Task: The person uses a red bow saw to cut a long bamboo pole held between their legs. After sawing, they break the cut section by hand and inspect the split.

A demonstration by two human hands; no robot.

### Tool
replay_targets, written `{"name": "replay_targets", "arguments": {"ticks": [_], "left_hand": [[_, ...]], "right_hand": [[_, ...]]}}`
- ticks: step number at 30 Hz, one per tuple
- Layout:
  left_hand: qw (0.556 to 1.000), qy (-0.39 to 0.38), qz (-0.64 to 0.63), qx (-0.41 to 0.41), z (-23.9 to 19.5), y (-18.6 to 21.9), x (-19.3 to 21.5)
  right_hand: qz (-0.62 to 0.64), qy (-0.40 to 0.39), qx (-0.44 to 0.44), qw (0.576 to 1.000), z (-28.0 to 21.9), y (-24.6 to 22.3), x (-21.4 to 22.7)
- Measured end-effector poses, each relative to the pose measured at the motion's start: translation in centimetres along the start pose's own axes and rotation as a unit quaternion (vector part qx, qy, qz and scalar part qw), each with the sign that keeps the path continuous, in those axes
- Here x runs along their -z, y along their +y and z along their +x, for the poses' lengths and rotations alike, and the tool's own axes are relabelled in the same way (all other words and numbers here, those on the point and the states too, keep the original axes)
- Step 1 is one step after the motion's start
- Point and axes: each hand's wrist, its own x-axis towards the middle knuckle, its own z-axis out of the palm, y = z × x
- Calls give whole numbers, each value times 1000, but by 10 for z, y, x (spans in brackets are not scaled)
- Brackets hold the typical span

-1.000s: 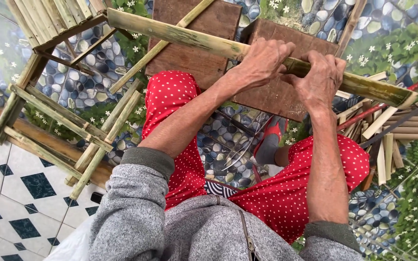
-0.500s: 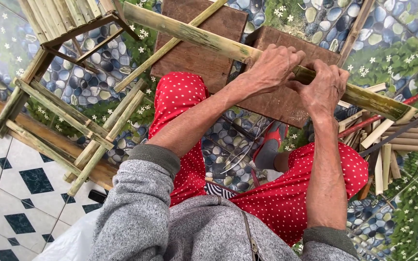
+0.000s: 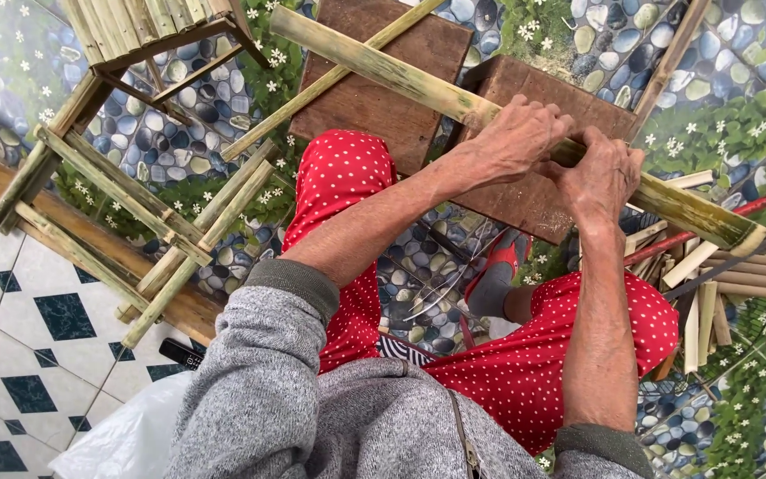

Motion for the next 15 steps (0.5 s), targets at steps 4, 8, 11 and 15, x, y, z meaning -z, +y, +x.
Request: {"name": "replay_targets", "arguments": {"ticks": [4, 8, 11, 15], "left_hand": [[998, -4, 58, -38, -1, 4, -2], [997, -1, 74, -36, -2, 12, 5], [995, -1, 84, -51, -3, 10, -11], [991, 4, 122, -47, -5, 14, -7]], "right_hand": [[-2, -49, -21, 999, -2, -9, 7], [-10, -58, -20, 998, 2, 10, -8], [-4, -67, -23, 998, 0, 7, -4], [29, -76, -19, 996, -4, -7, 9]]}}
